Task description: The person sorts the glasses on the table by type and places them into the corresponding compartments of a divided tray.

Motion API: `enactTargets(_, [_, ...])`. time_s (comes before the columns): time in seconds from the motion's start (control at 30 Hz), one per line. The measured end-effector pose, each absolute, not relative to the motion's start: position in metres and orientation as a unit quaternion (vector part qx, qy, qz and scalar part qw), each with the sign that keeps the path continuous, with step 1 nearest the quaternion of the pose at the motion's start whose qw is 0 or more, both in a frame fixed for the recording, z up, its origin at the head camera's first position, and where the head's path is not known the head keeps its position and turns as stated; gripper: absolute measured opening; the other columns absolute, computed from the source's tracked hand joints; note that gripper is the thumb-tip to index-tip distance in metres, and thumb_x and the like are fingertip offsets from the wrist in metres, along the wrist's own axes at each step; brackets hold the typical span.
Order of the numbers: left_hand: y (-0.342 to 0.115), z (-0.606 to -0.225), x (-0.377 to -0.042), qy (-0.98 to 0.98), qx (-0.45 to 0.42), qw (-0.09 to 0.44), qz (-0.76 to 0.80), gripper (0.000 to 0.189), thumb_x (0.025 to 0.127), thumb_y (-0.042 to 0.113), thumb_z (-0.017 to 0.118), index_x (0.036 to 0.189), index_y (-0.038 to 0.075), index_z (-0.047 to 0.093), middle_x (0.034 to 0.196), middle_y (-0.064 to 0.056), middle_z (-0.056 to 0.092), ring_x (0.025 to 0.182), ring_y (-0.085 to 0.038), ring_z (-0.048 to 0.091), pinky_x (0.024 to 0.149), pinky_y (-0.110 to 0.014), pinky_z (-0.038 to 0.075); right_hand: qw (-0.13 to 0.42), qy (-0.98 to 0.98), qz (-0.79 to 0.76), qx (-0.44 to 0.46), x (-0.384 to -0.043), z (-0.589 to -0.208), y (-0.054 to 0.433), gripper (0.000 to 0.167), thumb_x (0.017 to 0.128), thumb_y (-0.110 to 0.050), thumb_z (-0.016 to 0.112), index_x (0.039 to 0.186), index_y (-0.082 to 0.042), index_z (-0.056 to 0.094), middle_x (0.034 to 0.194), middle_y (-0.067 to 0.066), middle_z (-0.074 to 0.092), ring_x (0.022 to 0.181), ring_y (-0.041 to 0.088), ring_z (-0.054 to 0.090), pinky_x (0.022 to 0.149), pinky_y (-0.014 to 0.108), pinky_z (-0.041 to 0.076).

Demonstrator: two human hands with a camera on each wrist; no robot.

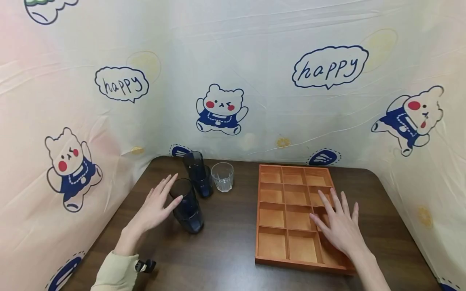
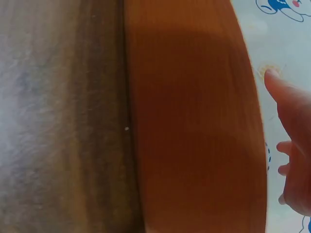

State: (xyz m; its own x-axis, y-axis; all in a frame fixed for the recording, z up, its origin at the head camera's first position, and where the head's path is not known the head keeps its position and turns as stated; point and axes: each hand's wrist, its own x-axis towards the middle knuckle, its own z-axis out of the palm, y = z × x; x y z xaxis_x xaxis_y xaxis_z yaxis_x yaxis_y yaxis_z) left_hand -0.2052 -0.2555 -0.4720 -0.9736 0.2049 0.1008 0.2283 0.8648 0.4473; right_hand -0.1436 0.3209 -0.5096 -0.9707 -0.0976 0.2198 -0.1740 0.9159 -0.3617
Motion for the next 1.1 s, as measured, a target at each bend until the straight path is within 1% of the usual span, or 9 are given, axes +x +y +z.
enactTargets(0.2, [-0.260,-0.485,-0.206,-0.924,-0.139,0.019,-0.355,0.074,0.118,0.047,0.046,0.178,0.023,0.012,0.185,-0.016,0.017,0.170,-0.046,0.019,0.133,-0.075,0.017,0.088,-0.973,0.200,0.067,-0.139,-0.522,0.324,0.081,0.110,-0.051,0.061,0.176,-0.020,0.025,0.179,0.033,0.018,0.165,0.062,0.009,0.121,0.091,-0.003])
enactTargets(0.33, [-0.261,-0.492,-0.206,-0.893,-0.151,0.017,-0.423,0.066,0.120,0.036,0.041,0.178,0.019,0.015,0.186,-0.016,0.015,0.170,-0.047,0.018,0.133,-0.074,0.019,0.077,-0.974,0.204,0.062,-0.138,-0.529,0.325,0.080,0.111,-0.051,0.060,0.175,-0.018,0.026,0.178,0.035,0.020,0.165,0.061,0.011,0.121,0.091,-0.002])
enactTargets(0.57, [-0.261,-0.499,-0.207,-0.853,-0.133,0.002,-0.504,0.059,0.122,0.028,0.035,0.177,0.017,0.017,0.185,-0.019,0.014,0.170,-0.048,0.014,0.133,-0.075,0.015,0.058,-0.975,0.205,0.060,-0.136,-0.534,0.325,0.081,0.111,-0.051,0.061,0.175,-0.016,0.027,0.177,0.036,0.020,0.167,0.058,0.008,0.123,0.089,-0.002])
enactTargets(0.63, [-0.260,-0.500,-0.208,-0.845,-0.128,-0.002,-0.519,0.057,0.122,0.027,0.033,0.177,0.017,0.019,0.185,-0.019,0.015,0.170,-0.046,0.016,0.133,-0.073,0.018,0.056,-0.976,0.202,0.059,-0.136,-0.534,0.325,0.080,0.111,-0.052,0.060,0.175,-0.015,0.028,0.177,0.036,0.021,0.167,0.058,0.008,0.125,0.087,-0.002])
enactTargets(0.73, [-0.260,-0.501,-0.209,-0.836,-0.124,-0.006,-0.535,0.057,0.122,0.026,0.033,0.176,0.014,0.020,0.183,-0.021,0.018,0.167,-0.046,0.025,0.130,-0.062,0.033,0.058,-0.977,0.195,0.062,-0.136,-0.536,0.325,0.079,0.110,-0.052,0.060,0.174,-0.014,0.031,0.176,0.036,0.023,0.167,0.058,0.010,0.126,0.085,-0.001])
enactTargets(0.83, [-0.259,-0.501,-0.211,-0.829,-0.122,-0.011,-0.546,0.057,0.122,0.026,0.035,0.175,0.012,0.021,0.180,-0.024,0.023,0.160,-0.046,0.036,0.122,-0.050,0.047,0.061,-0.978,0.188,0.063,-0.136,-0.537,0.325,0.079,0.110,-0.053,0.060,0.173,-0.013,0.033,0.175,0.037,0.025,0.166,0.057,0.012,0.128,0.084,-0.001])
enactTargets(0.97, [-0.258,-0.502,-0.212,-0.817,-0.114,-0.019,-0.566,0.057,0.121,0.026,0.038,0.174,0.012,0.025,0.176,-0.024,0.032,0.153,-0.042,0.044,0.118,-0.040,0.049,0.058,-0.980,0.179,0.063,-0.136,-0.539,0.325,0.079,0.110,-0.055,0.059,0.173,-0.013,0.033,0.176,0.037,0.025,0.167,0.056,0.011,0.129,0.082,-0.002])
enactTargets(1.07, [-0.258,-0.506,-0.214,-0.802,-0.105,-0.027,-0.587,0.056,0.121,0.027,0.039,0.173,0.010,0.027,0.174,-0.024,0.036,0.147,-0.018,0.051,0.112,-0.026,0.049,0.054,-0.981,0.174,0.063,-0.136,-0.540,0.326,0.079,0.110,-0.055,0.058,0.173,-0.013,0.032,0.176,0.036,0.025,0.168,0.055,0.009,0.129,0.082,-0.001])
enactTargets(1.1, [-0.257,-0.507,-0.215,-0.800,-0.101,-0.030,-0.591,0.056,0.121,0.027,0.040,0.173,0.011,0.028,0.174,-0.024,0.037,0.146,-0.014,0.051,0.109,-0.020,0.048,0.055,-0.982,0.172,0.063,-0.136,-0.540,0.326,0.080,0.110,-0.055,0.058,0.173,-0.013,0.032,0.176,0.036,0.025,0.168,0.054,0.009,0.129,0.082,0.000])
